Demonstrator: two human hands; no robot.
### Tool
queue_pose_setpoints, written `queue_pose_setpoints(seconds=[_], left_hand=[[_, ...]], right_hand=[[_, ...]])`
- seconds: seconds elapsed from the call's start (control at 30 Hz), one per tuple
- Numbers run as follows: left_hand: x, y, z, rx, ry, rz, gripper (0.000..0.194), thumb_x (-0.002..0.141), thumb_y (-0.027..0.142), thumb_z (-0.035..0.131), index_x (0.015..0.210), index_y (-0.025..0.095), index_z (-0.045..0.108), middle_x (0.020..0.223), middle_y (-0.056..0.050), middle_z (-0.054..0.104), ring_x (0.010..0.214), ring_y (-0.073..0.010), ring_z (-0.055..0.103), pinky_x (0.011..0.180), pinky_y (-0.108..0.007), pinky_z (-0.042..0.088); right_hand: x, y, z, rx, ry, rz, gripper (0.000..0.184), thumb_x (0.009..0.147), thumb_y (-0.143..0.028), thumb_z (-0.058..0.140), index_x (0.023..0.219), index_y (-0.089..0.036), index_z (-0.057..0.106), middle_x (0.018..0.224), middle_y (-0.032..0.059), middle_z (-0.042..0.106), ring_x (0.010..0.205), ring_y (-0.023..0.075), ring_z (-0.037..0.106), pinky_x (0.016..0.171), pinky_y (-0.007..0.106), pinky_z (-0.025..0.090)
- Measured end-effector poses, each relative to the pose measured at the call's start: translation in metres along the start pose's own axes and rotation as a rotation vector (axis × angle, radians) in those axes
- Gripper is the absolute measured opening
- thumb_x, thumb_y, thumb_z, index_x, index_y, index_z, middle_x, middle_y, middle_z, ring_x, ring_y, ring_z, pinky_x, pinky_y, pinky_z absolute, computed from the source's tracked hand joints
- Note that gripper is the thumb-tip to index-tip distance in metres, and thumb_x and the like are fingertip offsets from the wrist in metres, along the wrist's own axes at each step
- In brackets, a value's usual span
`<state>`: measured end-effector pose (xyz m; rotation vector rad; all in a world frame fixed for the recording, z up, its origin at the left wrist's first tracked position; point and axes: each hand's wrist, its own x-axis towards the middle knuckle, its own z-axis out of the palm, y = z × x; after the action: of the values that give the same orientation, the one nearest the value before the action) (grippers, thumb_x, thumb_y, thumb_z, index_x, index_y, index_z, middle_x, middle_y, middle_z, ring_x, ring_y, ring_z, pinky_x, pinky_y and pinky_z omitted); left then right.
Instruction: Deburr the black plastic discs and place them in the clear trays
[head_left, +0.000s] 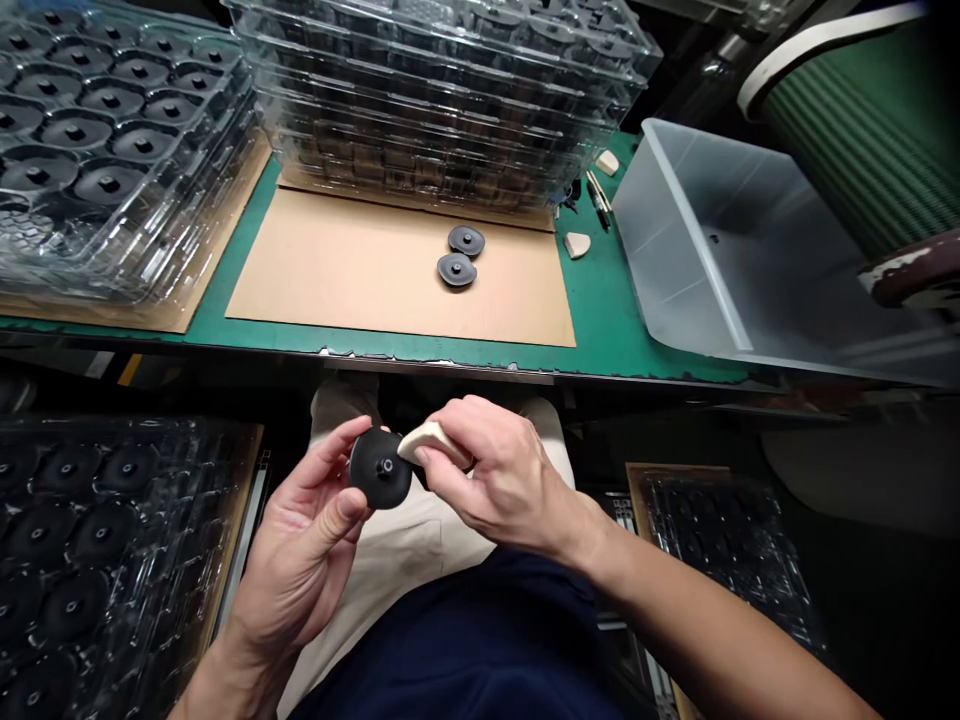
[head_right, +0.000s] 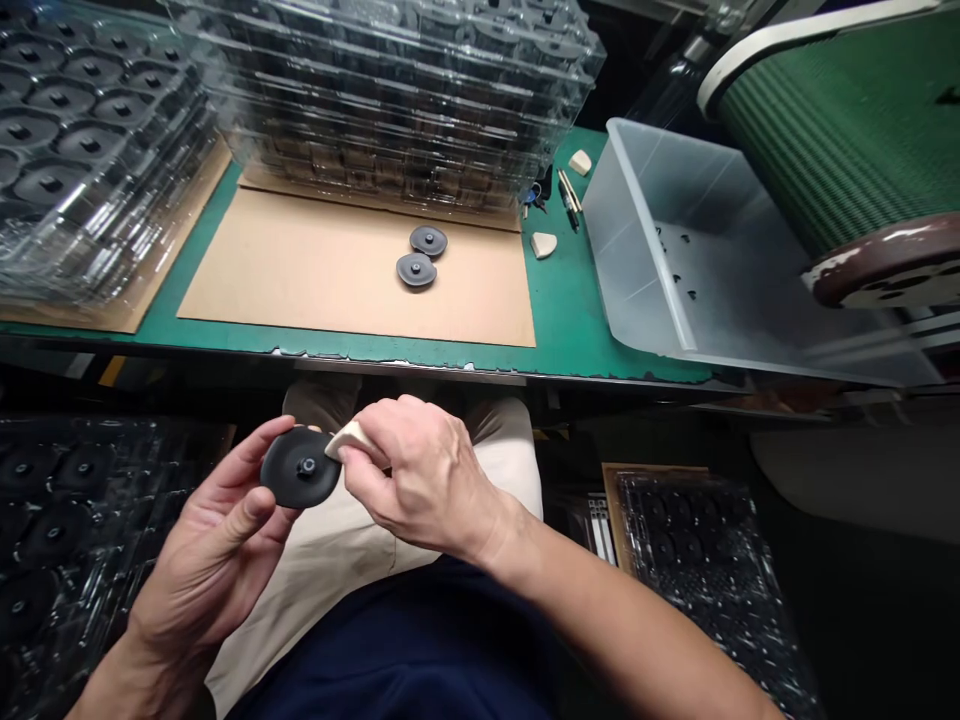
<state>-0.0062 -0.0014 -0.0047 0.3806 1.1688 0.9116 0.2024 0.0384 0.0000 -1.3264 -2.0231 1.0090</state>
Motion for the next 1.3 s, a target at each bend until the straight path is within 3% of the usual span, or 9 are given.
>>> queue_pose_setpoints(seconds=[0.33, 0.5, 0.67, 0.73, 0.8, 0.9, 1.0, 1.13, 1.3], left_hand=[[-0.001, -0.005, -0.016, -0.083, -0.207, -0.332, 0.039, 0.099, 0.041, 0.058, 0.133, 0.027, 0.072, 0.138, -0.011, 0.061, 0.123, -0.0213, 0.060, 0.106, -0.028, 0.050], [0.000, -0.009, -0.012, -0.218, -0.221, -0.470, 0.027, 0.101, 0.035, 0.057, 0.110, 0.023, 0.079, 0.110, -0.007, 0.068, 0.090, -0.0103, 0.061, 0.086, -0.024, 0.058], [-0.002, -0.012, -0.003, -0.309, -0.204, -0.552, 0.027, 0.101, 0.035, 0.056, 0.104, 0.020, 0.078, 0.097, -0.008, 0.068, 0.082, -0.0166, 0.065, 0.073, -0.041, 0.063], [-0.001, -0.012, -0.002, -0.322, -0.169, -0.500, 0.029, 0.100, 0.038, 0.058, 0.117, 0.023, 0.076, 0.114, -0.009, 0.070, 0.094, -0.0186, 0.069, 0.087, -0.046, 0.061], [0.003, -0.012, -0.002, -0.283, -0.083, -0.355, 0.035, 0.097, 0.036, 0.064, 0.131, 0.029, 0.069, 0.133, -0.008, 0.064, 0.112, -0.0194, 0.066, 0.102, -0.042, 0.055], [0.009, -0.016, -0.002, -0.110, 0.018, -0.120, 0.052, 0.086, 0.022, 0.077, 0.134, 0.037, 0.066, 0.139, -0.004, 0.061, 0.121, -0.0144, 0.061, 0.103, -0.024, 0.052], [0.011, -0.020, 0.002, 0.044, 0.037, 0.039, 0.059, 0.077, 0.013, 0.084, 0.128, 0.039, 0.071, 0.136, -0.003, 0.062, 0.117, -0.0129, 0.062, 0.101, -0.020, 0.052], [0.006, -0.014, 0.007, 0.066, 0.054, 0.203, 0.057, 0.078, 0.009, 0.081, 0.125, 0.039, 0.072, 0.134, -0.001, 0.062, 0.119, -0.0147, 0.062, 0.101, -0.022, 0.054], [0.004, -0.006, -0.001, 0.066, 0.040, 0.233, 0.055, 0.081, 0.011, 0.079, 0.130, 0.034, 0.070, 0.132, -0.005, 0.066, 0.115, -0.0140, 0.066, 0.102, -0.023, 0.053]], right_hand=[[0.000, 0.008, -0.007, -0.086, -0.140, -0.273, 0.019, 0.101, -0.026, 0.054, 0.096, -0.010, 0.063, 0.087, 0.0046, 0.056, 0.078, 0.0153, 0.039, 0.077, 0.038, 0.034], [0.003, 0.012, -0.010, -0.011, -0.239, -0.316, 0.026, 0.104, -0.027, 0.047, 0.108, -0.011, 0.067, 0.095, 0.0063, 0.059, 0.085, 0.0174, 0.043, 0.077, 0.038, 0.035], [0.003, 0.016, -0.009, -0.005, -0.258, -0.412, 0.025, 0.105, -0.026, 0.049, 0.120, -0.021, 0.068, 0.104, 0.0033, 0.061, 0.091, 0.0176, 0.047, 0.080, 0.037, 0.037], [0.001, 0.017, -0.006, -0.058, -0.161, -0.391, 0.020, 0.102, -0.025, 0.054, 0.114, -0.018, 0.067, 0.102, 0.0039, 0.061, 0.090, 0.0177, 0.047, 0.079, 0.037, 0.037], [-0.004, 0.016, -0.001, -0.085, -0.042, -0.220, 0.014, 0.096, -0.025, 0.057, 0.090, -0.012, 0.061, 0.086, 0.0049, 0.057, 0.079, 0.0157, 0.043, 0.073, 0.036, 0.034], [-0.009, 0.005, 0.008, 0.143, -0.098, 0.187, 0.032, 0.095, -0.029, 0.058, 0.071, -0.014, 0.043, 0.065, 0.0000, 0.044, 0.061, 0.0101, 0.035, 0.059, 0.031, 0.029], [-0.007, -0.011, 0.012, 0.359, -0.127, 0.397, 0.033, 0.099, -0.038, 0.054, 0.077, -0.015, 0.051, 0.066, -0.0023, 0.047, 0.058, 0.0074, 0.039, 0.054, 0.027, 0.029], [-0.001, -0.022, 0.010, 0.336, -0.057, 0.256, 0.025, 0.095, -0.033, 0.057, 0.079, -0.014, 0.056, 0.070, -0.0002, 0.050, 0.064, 0.0097, 0.041, 0.060, 0.029, 0.030], [-0.001, -0.010, 0.004, -0.030, -0.030, 0.095, 0.025, 0.094, -0.026, 0.055, 0.074, -0.014, 0.047, 0.071, 0.0015, 0.048, 0.068, 0.0132, 0.037, 0.068, 0.032, 0.029]])
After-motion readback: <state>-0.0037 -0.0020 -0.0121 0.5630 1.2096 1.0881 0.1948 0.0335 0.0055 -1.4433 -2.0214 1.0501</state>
